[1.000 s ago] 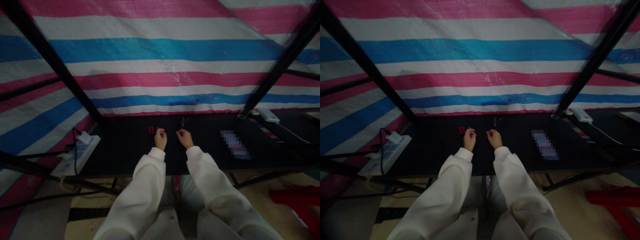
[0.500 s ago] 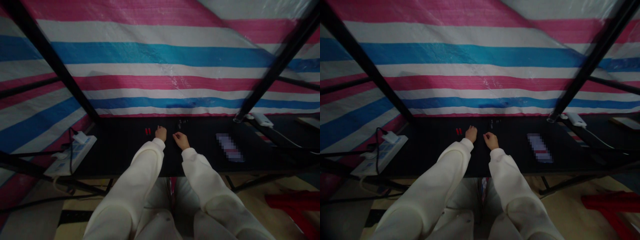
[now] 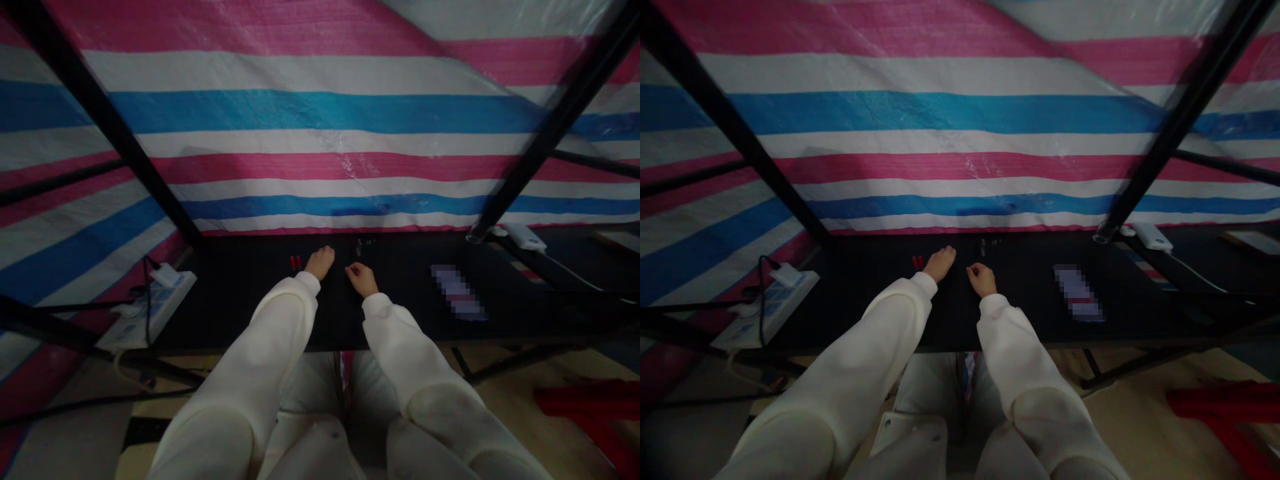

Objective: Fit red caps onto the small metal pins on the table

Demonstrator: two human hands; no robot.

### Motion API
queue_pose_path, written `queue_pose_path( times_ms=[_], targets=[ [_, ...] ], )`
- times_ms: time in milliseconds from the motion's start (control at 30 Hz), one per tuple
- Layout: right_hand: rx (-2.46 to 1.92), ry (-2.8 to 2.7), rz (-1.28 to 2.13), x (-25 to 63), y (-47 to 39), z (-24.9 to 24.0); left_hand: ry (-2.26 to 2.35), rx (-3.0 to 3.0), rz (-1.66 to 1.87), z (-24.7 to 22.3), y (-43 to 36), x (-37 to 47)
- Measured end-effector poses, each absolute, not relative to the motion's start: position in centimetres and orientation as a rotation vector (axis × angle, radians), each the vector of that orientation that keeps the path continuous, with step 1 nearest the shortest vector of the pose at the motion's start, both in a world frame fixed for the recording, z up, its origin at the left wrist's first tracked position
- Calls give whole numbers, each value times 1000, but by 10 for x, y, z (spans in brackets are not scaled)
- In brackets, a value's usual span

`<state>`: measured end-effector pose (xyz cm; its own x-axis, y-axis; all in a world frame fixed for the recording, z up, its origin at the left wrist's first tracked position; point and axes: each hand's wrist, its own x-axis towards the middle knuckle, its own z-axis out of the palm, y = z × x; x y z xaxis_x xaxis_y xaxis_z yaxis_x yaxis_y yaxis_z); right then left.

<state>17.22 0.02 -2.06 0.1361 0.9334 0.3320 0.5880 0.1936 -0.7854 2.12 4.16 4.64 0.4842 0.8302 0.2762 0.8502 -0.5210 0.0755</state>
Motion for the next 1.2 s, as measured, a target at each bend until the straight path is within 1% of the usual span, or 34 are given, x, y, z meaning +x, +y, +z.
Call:
queue_pose_path(
  times_ms=[33, 100, 367, 400, 467, 533, 767, 1033, 1200],
  targets=[
    [-1494, -1553, 476, 172, 0, -21, -1498, -2649, -531, 49, 39, 21],
    [-1481, -1553, 460, 171, -1, -19, -1509, -2656, -853, 50, 32, 22],
    [-1433, -1621, 403, 166, -21, 4, -1824, -2659, -2526, 21, 4, 26],
    [-1445, -1624, 396, 166, -22, 5, -1834, -2635, -2683, 17, 3, 25],
    [-1472, -1629, 378, 166, -23, 6, -1844, -2628, -2878, 10, 1, 23],
    [-1499, -1631, 367, 166, -23, 5, -1869, -2658, -2944, 4, 1, 21],
    [-1460, -1654, 383, 166, -24, 3, -1947, -2701, -2968, -2, 4, 16],
    [-1333, -1618, 477, 168, -23, -2, -2036, -2467, -3129, -5, 6, 16],
    [-1377, -1614, 453, 167, -25, 1, -2021, -2509, -3117, -3, 4, 15]
  ],
)
